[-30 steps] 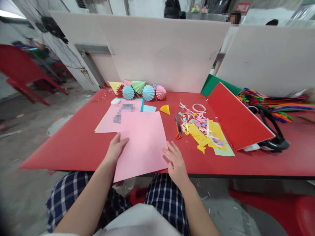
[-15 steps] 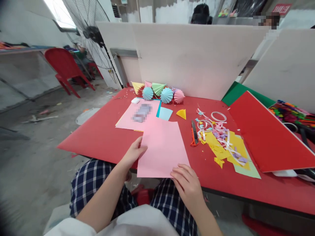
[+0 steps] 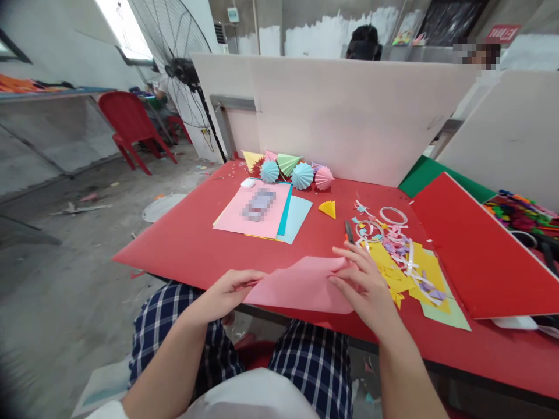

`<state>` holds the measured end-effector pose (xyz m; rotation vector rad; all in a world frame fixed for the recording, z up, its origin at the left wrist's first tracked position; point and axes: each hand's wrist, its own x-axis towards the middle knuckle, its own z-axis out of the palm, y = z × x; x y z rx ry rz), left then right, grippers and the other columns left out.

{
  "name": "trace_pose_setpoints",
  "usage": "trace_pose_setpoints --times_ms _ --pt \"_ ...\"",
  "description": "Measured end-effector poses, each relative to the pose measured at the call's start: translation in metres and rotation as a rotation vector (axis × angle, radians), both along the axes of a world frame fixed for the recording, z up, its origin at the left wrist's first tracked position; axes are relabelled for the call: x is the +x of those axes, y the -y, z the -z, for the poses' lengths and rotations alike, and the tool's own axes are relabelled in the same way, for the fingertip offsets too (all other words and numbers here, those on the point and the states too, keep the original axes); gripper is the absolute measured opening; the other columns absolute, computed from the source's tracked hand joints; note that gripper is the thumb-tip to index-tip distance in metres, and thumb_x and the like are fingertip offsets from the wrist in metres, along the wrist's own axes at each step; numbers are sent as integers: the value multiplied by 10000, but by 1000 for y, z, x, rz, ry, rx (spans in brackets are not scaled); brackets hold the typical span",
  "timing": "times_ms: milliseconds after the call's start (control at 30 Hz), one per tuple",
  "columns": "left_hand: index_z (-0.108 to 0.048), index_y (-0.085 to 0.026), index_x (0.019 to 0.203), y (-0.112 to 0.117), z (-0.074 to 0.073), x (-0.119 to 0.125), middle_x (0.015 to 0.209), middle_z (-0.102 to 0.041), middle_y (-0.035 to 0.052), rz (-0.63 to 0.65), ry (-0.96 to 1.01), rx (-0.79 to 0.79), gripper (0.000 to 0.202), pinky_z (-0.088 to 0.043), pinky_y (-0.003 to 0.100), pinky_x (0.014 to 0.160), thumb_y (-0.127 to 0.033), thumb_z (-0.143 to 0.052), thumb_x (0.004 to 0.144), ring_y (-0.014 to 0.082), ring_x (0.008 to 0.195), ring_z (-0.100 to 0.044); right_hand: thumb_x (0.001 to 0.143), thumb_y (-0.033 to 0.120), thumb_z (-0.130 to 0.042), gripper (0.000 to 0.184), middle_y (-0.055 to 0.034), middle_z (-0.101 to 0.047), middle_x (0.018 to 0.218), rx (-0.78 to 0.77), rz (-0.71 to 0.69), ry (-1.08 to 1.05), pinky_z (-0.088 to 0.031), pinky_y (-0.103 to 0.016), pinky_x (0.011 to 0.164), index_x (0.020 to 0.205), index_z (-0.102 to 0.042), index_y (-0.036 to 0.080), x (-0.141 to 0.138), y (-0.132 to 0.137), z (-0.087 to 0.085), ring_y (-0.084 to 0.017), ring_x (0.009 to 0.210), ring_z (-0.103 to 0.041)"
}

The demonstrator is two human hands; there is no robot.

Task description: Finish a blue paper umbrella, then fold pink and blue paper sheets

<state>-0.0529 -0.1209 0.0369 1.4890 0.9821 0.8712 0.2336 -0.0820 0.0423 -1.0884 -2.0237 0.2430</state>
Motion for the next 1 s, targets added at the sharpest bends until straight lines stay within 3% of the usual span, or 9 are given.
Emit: trace_pose_setpoints --times_ms 133,300,367,467,533,600,700,833,1000 --pt "-626 -208 1129 1 -1 -2 1115 -640 80 -35 140 -53 335 -454 368 881 -349 -539 838 260 1018 -587 759 407 -599 197 -48 -645 917 -226 41 -71 -481 -373 810 672 -676 248 2 -9 -2 -213 878 -608" --pt "-483 -260 1271 -1 21 14 1388 -414 86 -205 488 -126 658 -383 434 964 -662 -504 750 325 1265 -367 730 417 -622 195 -34 -653 813 -338 115 -227 -481 -323 726 678 -664 234 1 -17 2 -193 786 -607" --pt "-340 -299 1365 -1 28 22 1422 -359 102 -207 540 -154 817 -379 439 962 -656 -601 679 337 1274 -351 725 418 -627 200 -35 -659 808 -364 114 -248 -481 -324 722 674 -660 227 -2 -20 4 -196 780 -607" --pt "-53 -321 1434 -1 34 30 1364 -424 143 -179 588 -160 1069 -366 436 967 -580 -705 628 326 1231 -415 726 437 -618 226 -35 -665 808 -389 133 -241 -481 -321 711 684 -659 219 -8 -24 5 -199 768 -609" --pt "14 -321 1431 -2 35 31 1356 -430 144 -161 610 -145 1127 -363 422 971 -580 -716 612 316 1245 -399 738 446 -598 240 -31 -669 802 -403 153 -213 -478 -312 701 705 -662 217 -12 -26 4 -196 758 -612" --pt "-28 -335 1430 -3 36 30 1404 -373 125 -171 611 -142 1121 -373 404 965 -596 -721 589 315 1278 -350 747 451 -581 250 -27 -672 785 -419 147 -159 -473 -304 686 708 -662 218 -15 -28 3 -192 742 -613" --pt "-266 -328 1391 -5 42 26 1433 -344 81 -186 609 -206 904 -408 381 925 -654 -643 638 321 1269 -358 748 455 -573 252 -22 -679 766 -454 129 -57 -463 -298 655 701 -660 223 -17 -33 1 -191 717 -612" --pt "-555 -215 1209 -9 51 18 1252 -558 87 -208 604 -383 634 -426 376 880 -673 -369 813 300 1141 -500 767 453 -560 242 -8 -689 770 -499 108 47 -449 -287 621 731 -668 239 -17 -40 -1 -185 700 -613" --pt "-660 -137 1045 -19 49 11 1034 -672 87 -290 422 -334 403 -404 364 908 -457 -515 848 264 1007 -582 753 496 -582 249 18 -690 746 -567 76 126 -440 -268 598 730 -674 267 -15 -45 -9 -161 648 -597"
